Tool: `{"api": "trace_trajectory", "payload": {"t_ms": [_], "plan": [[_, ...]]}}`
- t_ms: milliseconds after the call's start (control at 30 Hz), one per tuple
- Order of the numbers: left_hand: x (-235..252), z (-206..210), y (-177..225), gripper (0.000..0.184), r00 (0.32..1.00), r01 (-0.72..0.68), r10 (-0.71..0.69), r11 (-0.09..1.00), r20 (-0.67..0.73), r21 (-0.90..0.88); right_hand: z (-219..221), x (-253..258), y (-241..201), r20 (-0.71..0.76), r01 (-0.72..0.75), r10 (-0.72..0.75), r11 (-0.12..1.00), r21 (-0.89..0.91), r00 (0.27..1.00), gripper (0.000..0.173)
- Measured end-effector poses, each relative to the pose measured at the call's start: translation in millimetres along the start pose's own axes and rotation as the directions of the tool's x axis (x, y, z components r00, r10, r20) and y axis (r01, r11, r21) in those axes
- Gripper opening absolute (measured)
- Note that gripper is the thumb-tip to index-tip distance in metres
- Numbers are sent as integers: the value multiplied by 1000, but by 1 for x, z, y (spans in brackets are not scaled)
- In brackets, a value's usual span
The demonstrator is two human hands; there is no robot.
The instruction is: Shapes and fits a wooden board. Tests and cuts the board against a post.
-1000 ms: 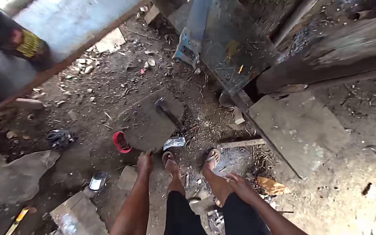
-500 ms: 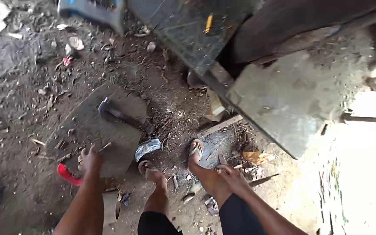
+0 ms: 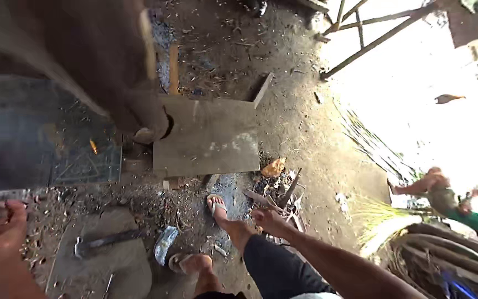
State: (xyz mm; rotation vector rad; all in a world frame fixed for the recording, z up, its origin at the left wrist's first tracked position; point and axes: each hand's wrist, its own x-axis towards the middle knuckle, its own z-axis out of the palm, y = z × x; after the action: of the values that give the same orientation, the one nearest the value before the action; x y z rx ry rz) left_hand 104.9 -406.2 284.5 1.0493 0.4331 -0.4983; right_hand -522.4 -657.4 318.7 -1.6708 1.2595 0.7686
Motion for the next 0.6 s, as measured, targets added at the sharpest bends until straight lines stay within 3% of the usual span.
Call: {"api": "trace_trajectory", "payload": {"t_ms": [67,133,233,300,367,467,533,600], "plan": [[-43,19,14,31,993,-78,76,997,87,22,-14,-10,0,23,20,-20,1000,-5,1000,38],[-114,61,30,32,981,-194,194,981,24,-15,-26,-19,-10,43,90,-90,996,6,995,40],[-211,79,40,30,967,-246,248,968,64,-47,-42,-45,-55,55,286,-288,957,41,956,37],[-287,78,29,27,944,-284,271,958,191,44,-52,-69,-99,51,519,-522,853,55,852,34],[-364,85,13,27,900,-348,257,910,351,225,-59,-100,-147,23,744,-750,659,111,661,34],[-454,97,-21,40,843,-461,189,737,504,494,-75,-164,-206,25,884,-904,424,198,427,51],[-499,104,-49,54,880,-436,156,637,449,635,-79,-199,-227,67,904,-919,394,164,388,67],[-530,111,-76,44,938,-337,143,577,314,744,-73,-216,-236,187,882,-869,471,32,457,75]]}}
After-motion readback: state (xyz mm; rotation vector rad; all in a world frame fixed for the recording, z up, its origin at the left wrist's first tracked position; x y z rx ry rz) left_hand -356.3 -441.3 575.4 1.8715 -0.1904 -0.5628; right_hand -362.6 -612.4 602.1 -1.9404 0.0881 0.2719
